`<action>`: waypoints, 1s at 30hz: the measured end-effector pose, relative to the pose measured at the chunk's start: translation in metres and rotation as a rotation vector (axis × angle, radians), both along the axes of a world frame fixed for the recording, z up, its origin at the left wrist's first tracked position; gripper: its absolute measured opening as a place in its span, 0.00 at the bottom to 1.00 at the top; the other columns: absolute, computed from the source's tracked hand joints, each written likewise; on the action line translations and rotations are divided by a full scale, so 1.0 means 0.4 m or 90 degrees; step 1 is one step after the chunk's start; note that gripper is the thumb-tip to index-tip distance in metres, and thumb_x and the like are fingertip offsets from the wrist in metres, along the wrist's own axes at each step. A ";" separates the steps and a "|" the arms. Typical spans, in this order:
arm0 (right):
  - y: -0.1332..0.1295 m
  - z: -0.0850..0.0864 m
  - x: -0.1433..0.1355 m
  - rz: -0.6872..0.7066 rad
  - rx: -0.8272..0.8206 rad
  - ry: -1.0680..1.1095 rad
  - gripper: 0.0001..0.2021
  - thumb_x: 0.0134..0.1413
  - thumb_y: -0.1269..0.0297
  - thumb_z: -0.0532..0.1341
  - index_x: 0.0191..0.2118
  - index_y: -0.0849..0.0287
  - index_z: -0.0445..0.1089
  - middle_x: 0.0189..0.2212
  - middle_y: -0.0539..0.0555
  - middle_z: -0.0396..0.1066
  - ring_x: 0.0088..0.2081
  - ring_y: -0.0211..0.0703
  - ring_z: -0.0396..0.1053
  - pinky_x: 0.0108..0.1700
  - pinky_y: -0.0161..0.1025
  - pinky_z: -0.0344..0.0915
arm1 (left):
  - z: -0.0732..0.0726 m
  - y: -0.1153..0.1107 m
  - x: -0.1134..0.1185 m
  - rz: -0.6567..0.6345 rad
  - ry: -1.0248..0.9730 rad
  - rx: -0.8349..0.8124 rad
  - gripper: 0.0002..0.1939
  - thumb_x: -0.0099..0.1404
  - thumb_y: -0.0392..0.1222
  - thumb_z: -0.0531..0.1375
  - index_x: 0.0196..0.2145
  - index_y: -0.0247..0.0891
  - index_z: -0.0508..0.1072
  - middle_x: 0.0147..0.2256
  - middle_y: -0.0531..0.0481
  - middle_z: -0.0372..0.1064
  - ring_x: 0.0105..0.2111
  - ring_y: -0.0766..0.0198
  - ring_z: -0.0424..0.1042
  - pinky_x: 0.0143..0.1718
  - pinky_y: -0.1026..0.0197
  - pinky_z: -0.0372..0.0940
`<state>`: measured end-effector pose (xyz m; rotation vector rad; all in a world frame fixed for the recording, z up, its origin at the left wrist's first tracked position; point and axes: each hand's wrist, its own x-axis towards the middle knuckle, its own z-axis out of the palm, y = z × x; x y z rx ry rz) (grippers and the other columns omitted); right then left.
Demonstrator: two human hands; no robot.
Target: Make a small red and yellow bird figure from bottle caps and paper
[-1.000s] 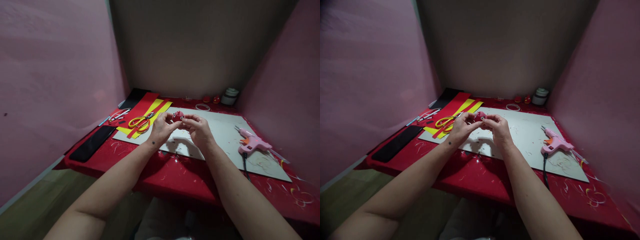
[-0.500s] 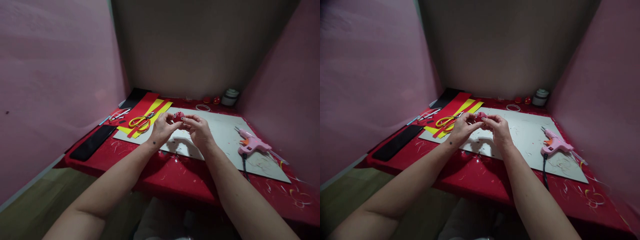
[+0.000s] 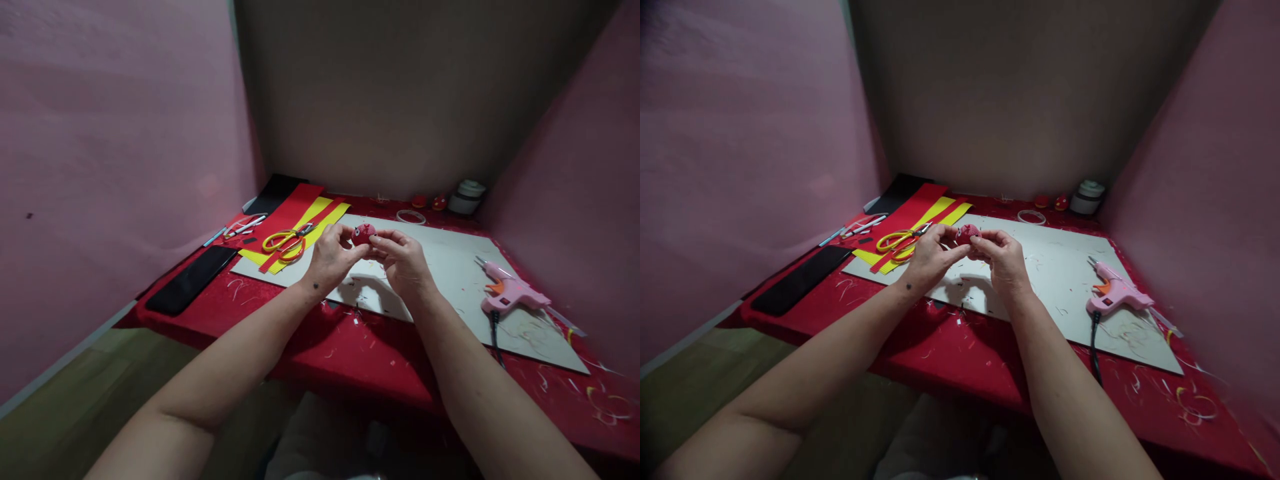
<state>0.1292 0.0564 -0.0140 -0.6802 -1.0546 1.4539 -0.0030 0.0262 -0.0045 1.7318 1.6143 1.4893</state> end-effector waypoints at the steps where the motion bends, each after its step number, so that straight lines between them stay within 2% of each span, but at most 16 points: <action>1: 0.000 0.001 0.000 0.000 -0.001 -0.001 0.13 0.32 0.65 0.72 0.29 0.61 0.71 0.22 0.49 0.73 0.24 0.38 0.70 0.34 0.41 0.66 | 0.000 0.000 0.000 0.001 0.001 0.001 0.11 0.53 0.38 0.67 0.33 0.36 0.69 0.33 0.50 0.66 0.31 0.65 0.66 0.35 0.60 0.62; 8: 0.003 0.001 0.001 0.003 -0.004 0.000 0.12 0.31 0.66 0.71 0.27 0.60 0.71 0.21 0.49 0.72 0.24 0.38 0.70 0.34 0.41 0.66 | 0.002 0.002 -0.001 0.001 0.006 0.004 0.11 0.53 0.38 0.67 0.32 0.36 0.69 0.32 0.50 0.67 0.31 0.65 0.66 0.35 0.60 0.62; 18: 0.008 -0.006 0.003 0.023 0.002 0.020 0.09 0.34 0.67 0.68 0.28 0.59 0.72 0.23 0.50 0.74 0.25 0.40 0.71 0.35 0.42 0.68 | 0.002 0.006 -0.004 0.002 -0.053 -0.009 0.14 0.51 0.41 0.69 0.33 0.35 0.70 0.31 0.51 0.66 0.29 0.66 0.65 0.34 0.60 0.62; 30: 0.003 0.000 -0.002 0.001 -0.006 -0.005 0.15 0.32 0.63 0.73 0.29 0.60 0.71 0.22 0.49 0.73 0.24 0.38 0.71 0.34 0.40 0.68 | -0.003 0.007 -0.006 0.000 -0.019 0.005 0.12 0.52 0.41 0.67 0.31 0.36 0.70 0.30 0.52 0.66 0.30 0.66 0.65 0.34 0.60 0.61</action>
